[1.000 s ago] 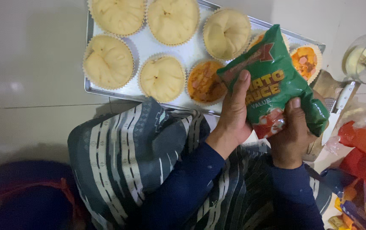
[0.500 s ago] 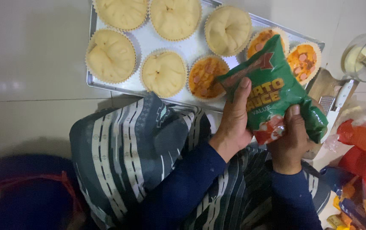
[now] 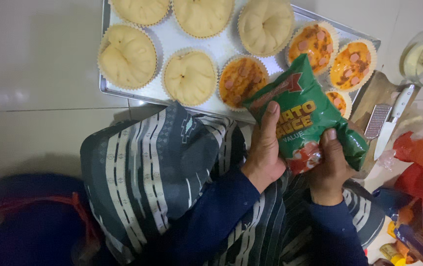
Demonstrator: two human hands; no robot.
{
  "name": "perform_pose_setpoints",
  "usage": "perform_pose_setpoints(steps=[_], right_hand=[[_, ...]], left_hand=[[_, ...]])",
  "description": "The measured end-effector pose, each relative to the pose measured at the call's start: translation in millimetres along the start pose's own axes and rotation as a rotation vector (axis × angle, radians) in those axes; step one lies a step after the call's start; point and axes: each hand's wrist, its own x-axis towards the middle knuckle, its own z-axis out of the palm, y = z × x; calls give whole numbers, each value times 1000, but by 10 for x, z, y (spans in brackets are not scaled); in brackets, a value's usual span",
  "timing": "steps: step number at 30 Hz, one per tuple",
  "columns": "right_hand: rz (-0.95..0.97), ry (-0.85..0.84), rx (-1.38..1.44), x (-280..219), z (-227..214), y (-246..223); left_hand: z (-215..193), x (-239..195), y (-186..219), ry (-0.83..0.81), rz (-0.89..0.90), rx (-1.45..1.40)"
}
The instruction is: The person fills a piping bag with mayonnaise and pipes decorative lines onto several prepared pastries on a tray.
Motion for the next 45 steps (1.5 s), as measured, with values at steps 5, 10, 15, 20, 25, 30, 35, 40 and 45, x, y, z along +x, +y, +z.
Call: perform_pose_setpoints(steps=[5, 10, 15, 20, 25, 30, 35, 40, 45], right_hand=[[212, 86, 184, 181, 243, -205], [82, 142, 48, 343, 287, -177], [-196, -69, -235, 412, 97, -106], [-223, -60, -230, 347, 71, -101], [-154, -30, -234, 205, -246, 86], [-128, -55, -121, -17, -210, 50], [-70, 19, -122, 37, -194, 50], [-117, 47, -118, 297, -167, 66], [-209, 16, -45, 412, -248, 210]], left_hand=[[82, 188, -117, -47, 0, -10], [299, 408, -100, -86, 70, 28], [279, 480, -143, -263, 245, -15], [257, 397, -160, -321, 260, -22], [64, 212, -229, -79, -48, 40], [-116, 60, -269, -70, -28, -13], [-150, 231, -373, -68, -114, -8], [158, 381, -312, -193, 172, 43], [177, 468, -333, -284, 26, -13]])
